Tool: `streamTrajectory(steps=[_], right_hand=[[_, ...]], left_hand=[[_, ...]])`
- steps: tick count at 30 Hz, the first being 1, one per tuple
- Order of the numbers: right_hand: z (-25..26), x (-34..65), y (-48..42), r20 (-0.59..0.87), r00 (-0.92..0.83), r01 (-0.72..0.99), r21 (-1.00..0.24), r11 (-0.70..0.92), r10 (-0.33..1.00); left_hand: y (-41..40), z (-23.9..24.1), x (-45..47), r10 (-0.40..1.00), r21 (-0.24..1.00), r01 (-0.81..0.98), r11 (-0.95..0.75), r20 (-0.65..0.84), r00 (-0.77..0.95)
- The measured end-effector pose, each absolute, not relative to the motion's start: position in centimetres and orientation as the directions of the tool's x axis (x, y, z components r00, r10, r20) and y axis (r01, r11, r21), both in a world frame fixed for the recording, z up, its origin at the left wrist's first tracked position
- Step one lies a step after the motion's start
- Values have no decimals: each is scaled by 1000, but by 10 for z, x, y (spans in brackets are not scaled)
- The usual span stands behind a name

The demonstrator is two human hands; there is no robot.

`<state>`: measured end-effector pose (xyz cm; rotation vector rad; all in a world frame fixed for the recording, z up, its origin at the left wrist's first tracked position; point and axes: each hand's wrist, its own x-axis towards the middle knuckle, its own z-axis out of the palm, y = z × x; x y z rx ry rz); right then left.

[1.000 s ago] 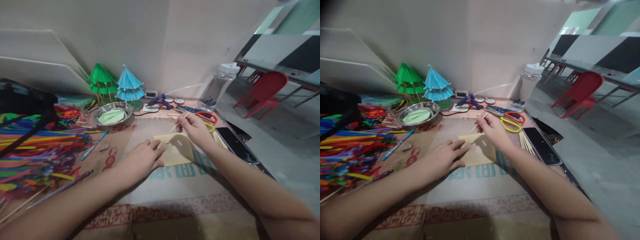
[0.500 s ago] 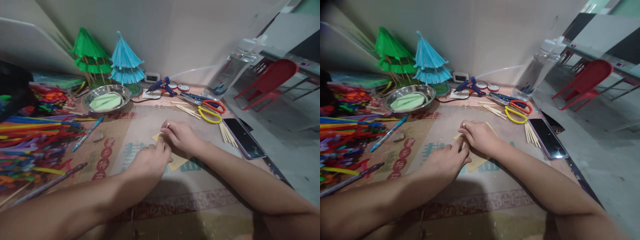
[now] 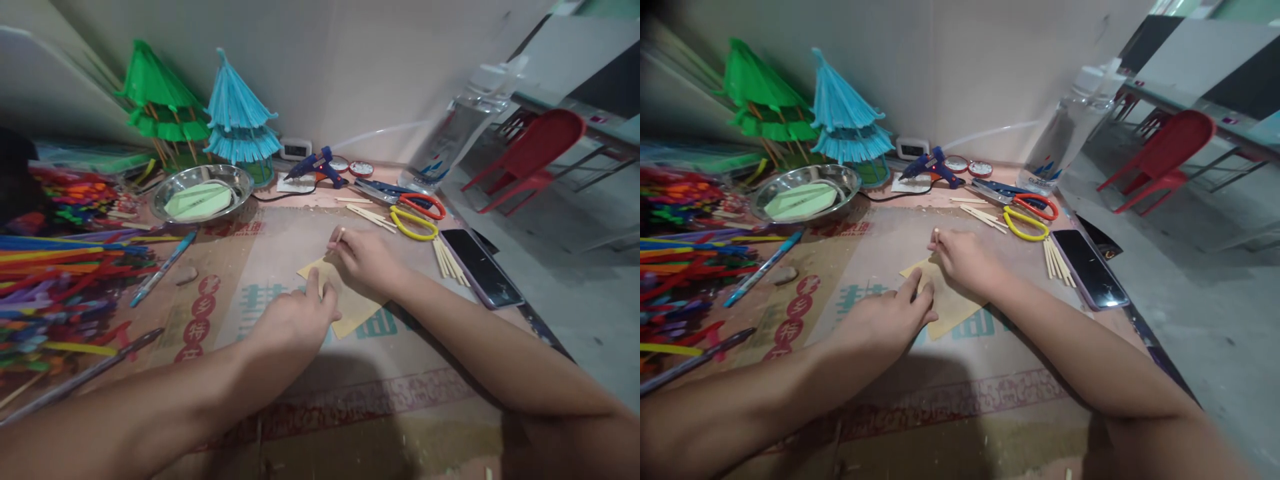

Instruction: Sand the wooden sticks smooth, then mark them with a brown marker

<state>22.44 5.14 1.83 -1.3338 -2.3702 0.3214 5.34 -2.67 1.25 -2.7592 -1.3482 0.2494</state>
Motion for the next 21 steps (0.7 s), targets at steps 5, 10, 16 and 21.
streamTrajectory(steps=[5, 10, 16, 21], right_hand=[[19, 222, 50, 201, -511, 754, -364, 548, 836], [18, 225, 49, 226, -509, 738, -382, 556, 831], [18, 231, 54, 259, -478, 775, -325, 542, 839], [35, 240, 51, 367, -300, 583, -660, 474, 880]], left_hand=[[-27, 16, 54, 797, -115, 789, -603, -125, 591], [-29, 19, 53, 775, -120, 766, -631, -134, 618], [-29, 22, 53, 779, -122, 770, -626, -149, 610], [-25, 24, 50, 786, -141, 773, -619, -99, 611]])
